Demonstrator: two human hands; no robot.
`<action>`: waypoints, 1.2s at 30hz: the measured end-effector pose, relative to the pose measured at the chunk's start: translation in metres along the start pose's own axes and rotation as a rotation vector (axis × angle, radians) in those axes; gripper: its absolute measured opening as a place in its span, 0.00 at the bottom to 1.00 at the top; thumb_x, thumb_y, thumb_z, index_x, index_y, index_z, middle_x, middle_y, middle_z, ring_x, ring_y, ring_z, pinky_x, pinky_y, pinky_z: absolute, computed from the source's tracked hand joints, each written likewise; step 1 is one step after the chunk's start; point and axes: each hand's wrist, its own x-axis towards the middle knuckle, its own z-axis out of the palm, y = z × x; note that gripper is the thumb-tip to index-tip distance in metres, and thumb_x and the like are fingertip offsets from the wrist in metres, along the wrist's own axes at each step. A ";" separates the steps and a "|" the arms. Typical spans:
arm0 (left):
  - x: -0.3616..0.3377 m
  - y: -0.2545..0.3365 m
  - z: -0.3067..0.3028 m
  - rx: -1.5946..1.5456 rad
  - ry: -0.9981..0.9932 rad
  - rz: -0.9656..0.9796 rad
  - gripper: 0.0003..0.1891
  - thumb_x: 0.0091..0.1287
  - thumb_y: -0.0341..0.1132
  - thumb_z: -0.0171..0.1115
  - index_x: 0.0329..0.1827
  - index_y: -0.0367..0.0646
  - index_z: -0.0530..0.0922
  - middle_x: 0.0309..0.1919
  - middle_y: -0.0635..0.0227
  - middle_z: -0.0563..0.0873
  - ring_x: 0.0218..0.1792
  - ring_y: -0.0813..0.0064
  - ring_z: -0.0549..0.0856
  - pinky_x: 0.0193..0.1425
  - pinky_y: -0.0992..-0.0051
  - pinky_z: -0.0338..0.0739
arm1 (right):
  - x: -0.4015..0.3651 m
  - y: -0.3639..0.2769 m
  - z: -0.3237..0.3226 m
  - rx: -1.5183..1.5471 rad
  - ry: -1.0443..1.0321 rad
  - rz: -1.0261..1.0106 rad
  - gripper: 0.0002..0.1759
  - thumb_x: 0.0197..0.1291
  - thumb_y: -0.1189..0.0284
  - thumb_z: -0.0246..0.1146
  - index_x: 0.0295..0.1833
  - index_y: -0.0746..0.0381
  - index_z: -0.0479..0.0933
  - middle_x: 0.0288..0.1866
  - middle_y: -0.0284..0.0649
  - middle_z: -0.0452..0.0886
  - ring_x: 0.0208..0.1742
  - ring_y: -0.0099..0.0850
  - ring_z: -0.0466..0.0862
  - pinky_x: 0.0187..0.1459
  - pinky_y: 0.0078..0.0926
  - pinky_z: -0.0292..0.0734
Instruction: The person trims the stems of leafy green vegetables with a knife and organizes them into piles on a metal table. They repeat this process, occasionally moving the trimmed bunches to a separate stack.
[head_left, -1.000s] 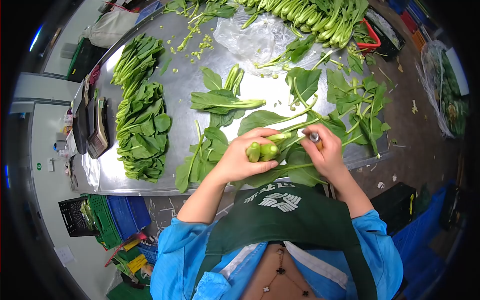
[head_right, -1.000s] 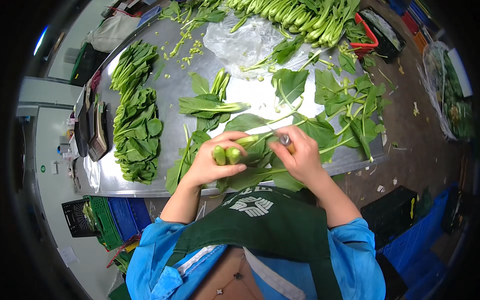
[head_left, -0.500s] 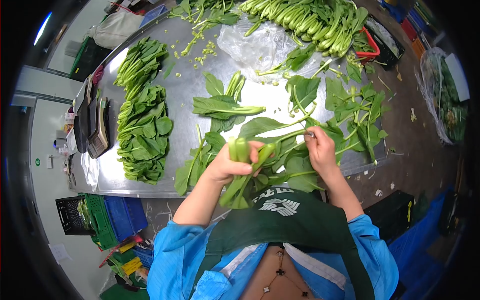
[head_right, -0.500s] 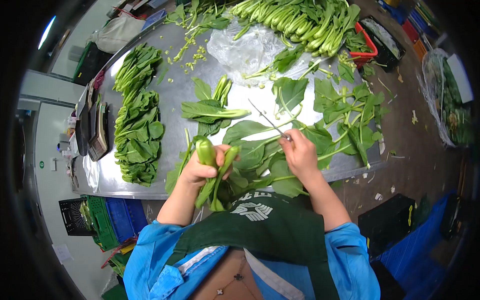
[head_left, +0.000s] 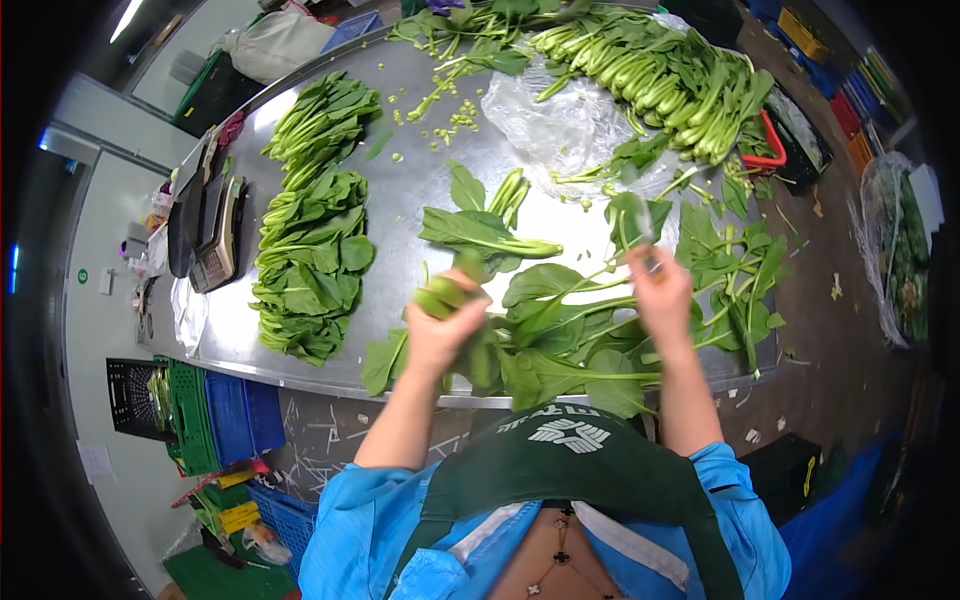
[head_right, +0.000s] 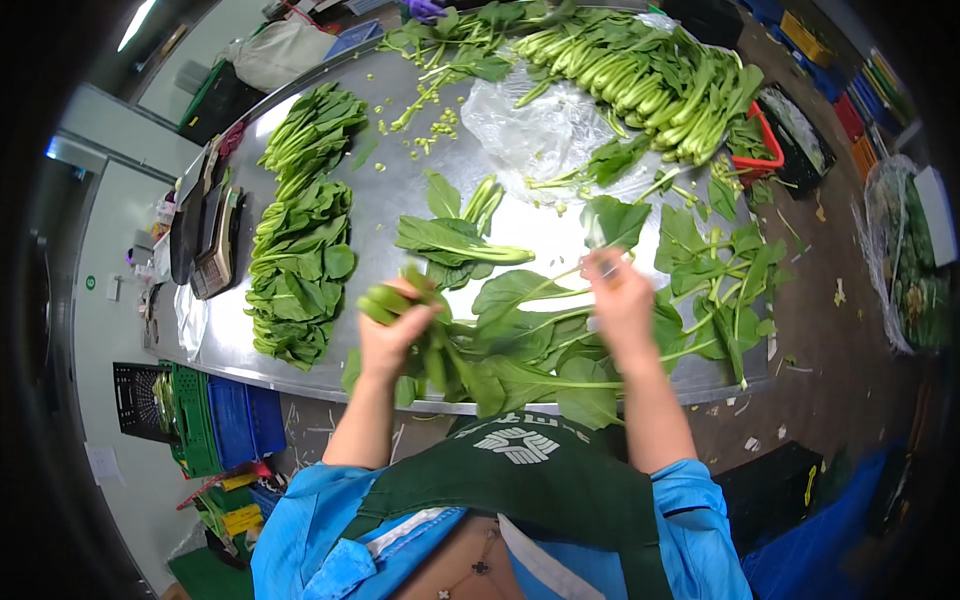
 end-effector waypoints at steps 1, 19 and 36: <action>0.003 0.012 -0.013 -0.265 0.072 -0.127 0.25 0.46 0.27 0.70 0.50 0.43 0.73 0.39 0.61 0.80 0.36 0.74 0.81 0.43 0.75 0.75 | 0.024 0.023 -0.008 -0.242 0.213 -0.236 0.17 0.53 0.68 0.65 0.48 0.62 0.75 0.39 0.46 0.82 0.35 0.34 0.82 0.36 0.31 0.75; 0.021 0.009 0.002 1.035 -0.334 0.507 0.12 0.40 0.29 0.67 0.31 0.42 0.79 0.53 0.60 0.77 0.55 0.56 0.75 0.63 0.64 0.61 | 0.032 -0.006 0.070 0.016 -0.463 -0.177 0.19 0.47 0.66 0.70 0.43 0.63 0.77 0.27 0.40 0.81 0.28 0.24 0.78 0.33 0.24 0.73; 0.007 0.052 0.038 0.412 -0.557 0.259 0.10 0.36 0.27 0.68 0.25 0.41 0.80 0.46 0.52 0.81 0.47 0.59 0.82 0.51 0.68 0.74 | -0.052 -0.045 -0.017 -0.218 -0.132 -0.716 0.20 0.59 0.54 0.56 0.33 0.62 0.72 0.22 0.39 0.70 0.19 0.36 0.74 0.22 0.29 0.68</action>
